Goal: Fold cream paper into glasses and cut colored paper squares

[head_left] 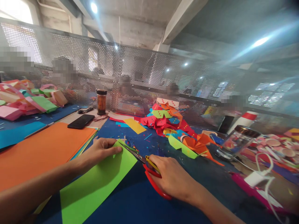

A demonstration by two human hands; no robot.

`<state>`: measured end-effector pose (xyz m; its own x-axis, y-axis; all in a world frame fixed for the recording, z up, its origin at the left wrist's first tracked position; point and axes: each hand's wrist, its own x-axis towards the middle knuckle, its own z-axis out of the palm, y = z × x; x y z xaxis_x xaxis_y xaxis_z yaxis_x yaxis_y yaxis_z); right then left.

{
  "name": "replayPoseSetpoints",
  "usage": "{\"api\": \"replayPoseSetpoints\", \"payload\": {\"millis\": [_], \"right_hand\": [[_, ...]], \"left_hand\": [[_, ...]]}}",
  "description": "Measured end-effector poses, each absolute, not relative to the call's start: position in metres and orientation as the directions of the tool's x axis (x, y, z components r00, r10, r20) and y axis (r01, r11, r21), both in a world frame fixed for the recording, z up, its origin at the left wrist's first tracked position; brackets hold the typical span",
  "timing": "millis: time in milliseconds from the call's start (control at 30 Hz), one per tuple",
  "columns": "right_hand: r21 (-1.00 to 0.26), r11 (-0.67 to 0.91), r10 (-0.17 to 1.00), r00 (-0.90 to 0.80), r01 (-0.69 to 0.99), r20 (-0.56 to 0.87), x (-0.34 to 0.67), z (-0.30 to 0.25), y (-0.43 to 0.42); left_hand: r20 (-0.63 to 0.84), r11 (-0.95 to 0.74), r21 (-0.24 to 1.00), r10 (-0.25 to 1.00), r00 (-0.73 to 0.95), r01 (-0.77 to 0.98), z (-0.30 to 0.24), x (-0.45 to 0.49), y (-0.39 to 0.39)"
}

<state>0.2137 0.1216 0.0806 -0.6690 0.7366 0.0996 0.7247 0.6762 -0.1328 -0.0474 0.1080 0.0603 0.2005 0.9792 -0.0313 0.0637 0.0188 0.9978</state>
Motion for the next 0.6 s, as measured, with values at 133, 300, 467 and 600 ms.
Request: {"api": "replayPoseSetpoints", "payload": {"millis": [133, 300, 467, 600], "right_hand": [[-0.146, 0.678, 0.734, -0.672, 0.72, 0.095, 0.214, 0.0795, 0.1215], [-0.137, 0.683, 0.73, -0.676, 0.718, 0.101, 0.2142, 0.0772, 0.1221], [-0.136, 0.679, 0.733, -0.673, 0.721, 0.094, 0.2147, 0.0757, 0.1222], [-0.151, 0.677, 0.735, -0.672, 0.72, 0.088, 0.2151, 0.0748, 0.1219]], "left_hand": [[-0.031, 0.016, 0.997, 0.979, 0.2, 0.077, 0.0604, -0.0475, 0.1076], [-0.04, 0.022, 0.995, 0.982, 0.185, 0.098, 0.0618, -0.0466, 0.1068], [-0.04, 0.023, 0.996, 0.98, 0.193, 0.092, 0.0606, -0.0464, 0.108], [-0.042, 0.025, 0.996, 0.979, 0.199, 0.085, 0.0612, -0.0459, 0.109]]}}
